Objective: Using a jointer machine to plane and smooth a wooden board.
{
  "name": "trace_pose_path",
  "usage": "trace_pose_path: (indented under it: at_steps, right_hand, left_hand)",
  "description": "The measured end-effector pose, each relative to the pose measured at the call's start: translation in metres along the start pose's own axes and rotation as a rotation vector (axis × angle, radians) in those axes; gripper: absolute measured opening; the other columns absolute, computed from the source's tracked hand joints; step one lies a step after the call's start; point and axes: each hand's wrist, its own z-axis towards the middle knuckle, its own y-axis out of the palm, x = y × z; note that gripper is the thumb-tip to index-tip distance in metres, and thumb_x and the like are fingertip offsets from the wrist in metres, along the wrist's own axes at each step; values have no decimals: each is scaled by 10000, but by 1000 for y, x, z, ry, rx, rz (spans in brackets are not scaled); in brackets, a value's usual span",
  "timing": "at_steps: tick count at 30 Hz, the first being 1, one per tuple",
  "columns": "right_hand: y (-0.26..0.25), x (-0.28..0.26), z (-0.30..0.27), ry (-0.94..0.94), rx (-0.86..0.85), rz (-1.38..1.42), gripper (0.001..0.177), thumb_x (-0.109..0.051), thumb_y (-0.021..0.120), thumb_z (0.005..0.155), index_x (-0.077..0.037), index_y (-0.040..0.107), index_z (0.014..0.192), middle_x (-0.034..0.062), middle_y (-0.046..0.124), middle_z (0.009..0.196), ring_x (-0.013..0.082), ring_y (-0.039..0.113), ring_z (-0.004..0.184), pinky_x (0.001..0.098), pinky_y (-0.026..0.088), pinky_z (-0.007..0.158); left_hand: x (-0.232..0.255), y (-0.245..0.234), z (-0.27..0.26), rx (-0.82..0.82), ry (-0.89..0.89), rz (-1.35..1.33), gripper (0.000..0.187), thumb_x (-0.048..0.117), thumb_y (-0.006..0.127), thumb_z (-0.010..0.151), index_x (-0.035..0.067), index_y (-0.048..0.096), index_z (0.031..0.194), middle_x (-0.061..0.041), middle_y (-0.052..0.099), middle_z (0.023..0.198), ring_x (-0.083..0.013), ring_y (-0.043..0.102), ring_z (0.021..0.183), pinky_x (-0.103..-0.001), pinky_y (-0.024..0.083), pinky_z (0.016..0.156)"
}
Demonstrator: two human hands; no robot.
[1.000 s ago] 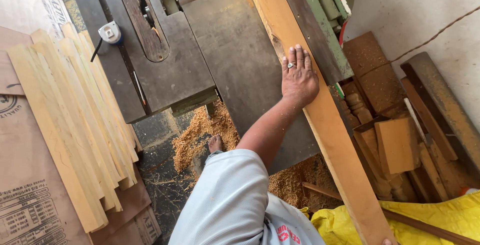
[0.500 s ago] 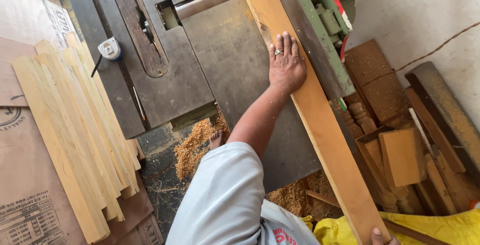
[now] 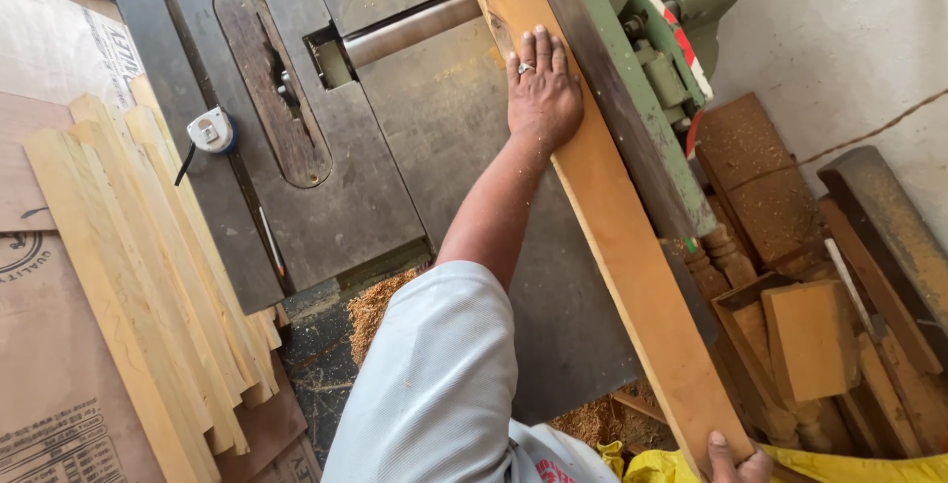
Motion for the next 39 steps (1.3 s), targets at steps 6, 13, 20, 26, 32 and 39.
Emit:
trace_pose_path:
  at_steps: [6,13,20,26,32,39]
  right_hand:
    - [38,-56,8,107,-18,-136,492,-153,722,954,196,581,1271,282,670,1215,299,654,1142,419,484,1041]
    - [87,-132,11,379,13,-330,869,-392,640,999,165,221,1517,412,560,1311,451,646,1178,509,525,1055]
    - [122,-222,8,-276,72,-1175,750,-486,585,992,-70,353,1572,260,203,1728,469,171,1630,706,178,1298]
    - [142,-264,45,-873,-350,-903,663,-375,623,894,-90,457,1469,138,382,1603,329,244,1546,611,235,1206]
    - [167,-297,57,-927,-470,-807,555,-290,645,903,-80,541,1406,126,531,1489,293,458,1422,478,349,1192]
    - [192,-316,69,-906,-443,-778,588,-258,651,921,-43,476,1439,141,568,1448,308,507,1390,487,392,1174]
  left_hand:
    - [-14,-4,32,2,-10,39,663,355,256,1070,11,146,1626,-168,43,1713,-318,15,1591,-449,23,1289]
    - [-29,-10,63,-6,-17,83,655,346,243,1073,21,121,1628,-161,28,1719,-308,4,1591,-444,15,1287]
    - [-37,-11,79,11,-27,79,664,363,258,1070,32,128,1631,-148,33,1718,-294,6,1588,-437,19,1286]
    - [-42,-15,87,45,-22,48,666,366,293,1072,31,151,1630,-145,52,1722,-292,17,1593,-445,31,1297]
    - [-54,-16,109,45,-31,58,660,350,297,1070,19,165,1625,-159,59,1717,-307,31,1590,-452,41,1291]
    - [-66,-23,140,79,-30,90,636,335,295,1082,3,193,1614,-183,97,1709,-322,82,1585,-463,76,1289]
